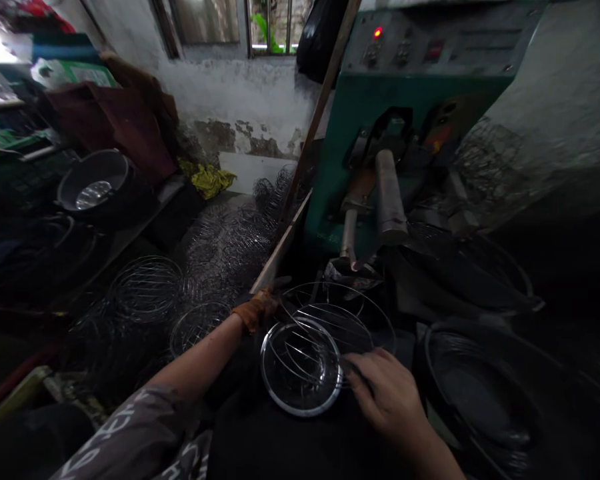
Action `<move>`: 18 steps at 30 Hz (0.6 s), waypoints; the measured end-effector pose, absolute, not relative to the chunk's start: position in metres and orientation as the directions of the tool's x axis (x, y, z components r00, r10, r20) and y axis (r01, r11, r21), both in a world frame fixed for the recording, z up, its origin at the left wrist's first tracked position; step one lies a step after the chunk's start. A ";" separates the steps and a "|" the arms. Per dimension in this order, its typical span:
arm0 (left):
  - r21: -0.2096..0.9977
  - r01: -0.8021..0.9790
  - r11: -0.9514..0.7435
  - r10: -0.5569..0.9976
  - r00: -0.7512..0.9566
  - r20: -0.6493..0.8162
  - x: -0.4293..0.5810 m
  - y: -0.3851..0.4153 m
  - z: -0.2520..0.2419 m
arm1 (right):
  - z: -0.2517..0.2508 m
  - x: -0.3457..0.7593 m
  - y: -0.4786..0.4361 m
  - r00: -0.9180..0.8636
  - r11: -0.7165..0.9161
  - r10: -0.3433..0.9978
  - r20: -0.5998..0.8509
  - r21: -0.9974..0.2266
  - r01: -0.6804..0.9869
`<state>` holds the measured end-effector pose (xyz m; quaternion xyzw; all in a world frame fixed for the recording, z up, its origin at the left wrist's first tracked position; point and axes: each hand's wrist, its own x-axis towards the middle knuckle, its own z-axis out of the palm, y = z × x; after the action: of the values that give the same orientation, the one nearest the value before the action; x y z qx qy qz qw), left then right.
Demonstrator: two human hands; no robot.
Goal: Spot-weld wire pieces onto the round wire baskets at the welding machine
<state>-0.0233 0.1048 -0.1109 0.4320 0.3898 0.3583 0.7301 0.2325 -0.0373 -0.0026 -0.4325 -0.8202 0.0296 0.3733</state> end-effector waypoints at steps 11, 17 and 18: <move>0.929 0.081 -0.361 0.793 0.551 0.260 -0.027 0.089 -0.043 | -0.018 0.287 -0.008 0.192 0.164 0.799 0.570 -0.513 0.842; 0.730 0.284 -0.622 0.707 0.606 0.366 -0.038 0.080 -0.070 | -0.019 0.289 0.008 0.247 0.123 0.825 0.508 -0.588 0.800; 0.706 0.301 -0.641 0.710 0.581 0.397 -0.035 0.076 -0.074 | -0.019 0.287 0.011 0.229 0.131 0.843 0.486 -0.599 0.790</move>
<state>-0.0351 0.0764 -0.0738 0.8380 0.3015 0.3441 0.2974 0.2870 0.0114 -0.0190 -0.6586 -0.6201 0.0311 0.4251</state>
